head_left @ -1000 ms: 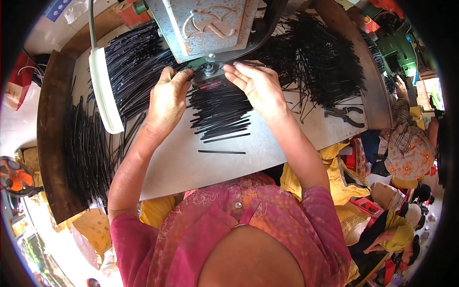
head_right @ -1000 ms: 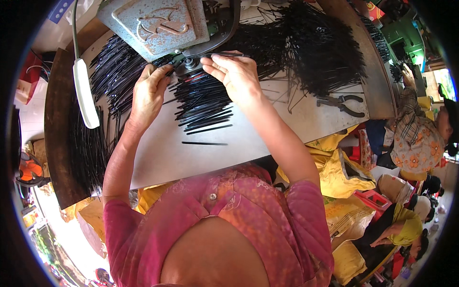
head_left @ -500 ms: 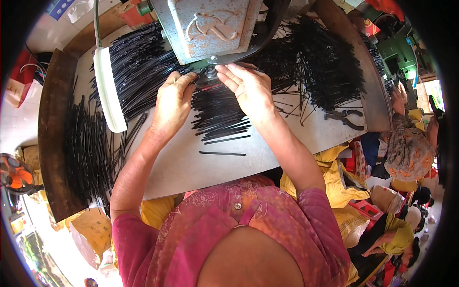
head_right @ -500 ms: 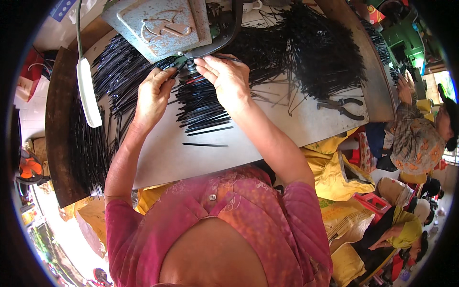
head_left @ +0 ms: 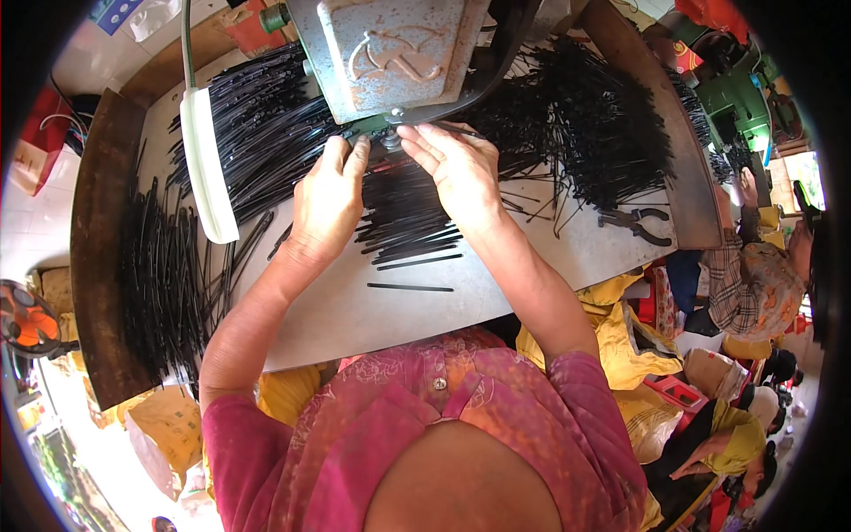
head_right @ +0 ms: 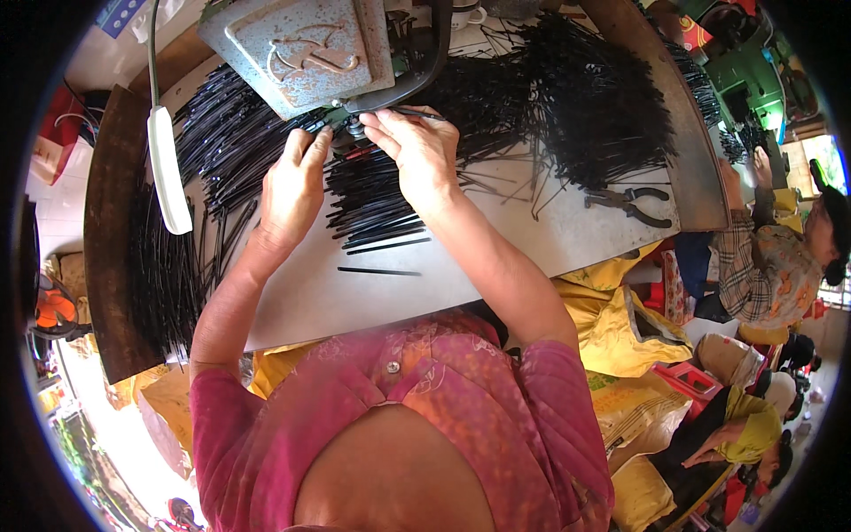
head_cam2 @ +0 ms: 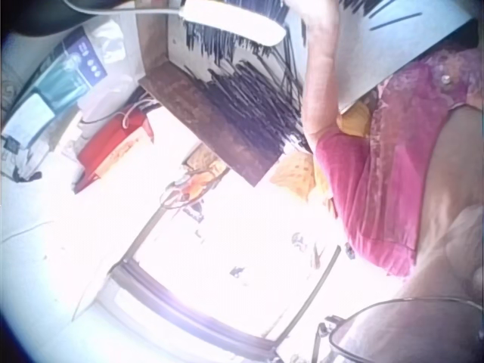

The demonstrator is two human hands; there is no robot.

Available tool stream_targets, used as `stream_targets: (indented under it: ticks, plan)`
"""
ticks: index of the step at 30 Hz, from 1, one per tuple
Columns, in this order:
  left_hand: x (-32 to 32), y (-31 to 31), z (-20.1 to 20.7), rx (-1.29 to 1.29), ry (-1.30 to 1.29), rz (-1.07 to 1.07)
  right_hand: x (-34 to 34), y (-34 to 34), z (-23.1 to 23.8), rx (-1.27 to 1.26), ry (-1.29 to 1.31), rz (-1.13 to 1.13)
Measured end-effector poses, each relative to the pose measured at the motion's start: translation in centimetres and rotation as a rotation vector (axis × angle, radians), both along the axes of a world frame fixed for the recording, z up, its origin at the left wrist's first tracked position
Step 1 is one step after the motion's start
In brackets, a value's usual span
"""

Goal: The person assembles black plastic rods and black wires using a binding machine and pliers.

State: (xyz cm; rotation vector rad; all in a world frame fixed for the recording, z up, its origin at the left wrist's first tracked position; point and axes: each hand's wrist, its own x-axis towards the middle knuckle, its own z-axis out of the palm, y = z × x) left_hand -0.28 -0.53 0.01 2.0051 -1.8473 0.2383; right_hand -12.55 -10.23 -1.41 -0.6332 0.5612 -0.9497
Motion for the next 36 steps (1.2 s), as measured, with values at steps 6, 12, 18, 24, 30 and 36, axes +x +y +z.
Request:
stream_targets:
  ticks: [6, 12, 18, 24, 30, 36]
  plan:
    - [0.4, 0.0, 1.1, 0.008, -0.165, -0.092, -0.4, -0.3, 0.3, 0.051, 0.002, -0.013]
    - [1.8, 0.4, 0.7, 0.083, -0.006, -0.057, -1.7, -1.1, 0.4, 0.128, -0.002, -0.062]
    - [3.1, 3.2, 2.1, 0.455, 1.295, 0.083, -4.4, -0.7, 0.7, -0.036, 0.391, 0.310]
    - [-1.4, 3.3, 1.4, 0.473, 1.799, -0.014, -2.4, 2.0, 1.6, -0.271, 0.474, 0.605]
    - [-1.4, 3.0, 1.7, 0.552, 1.769, -0.067, -2.7, 0.5, 1.9, -0.247, 0.361, 0.630]
    - [-2.0, 1.5, 1.7, 0.037, 0.549, -0.019, -2.7, -1.6, 1.3, -0.069, 0.252, 0.467]
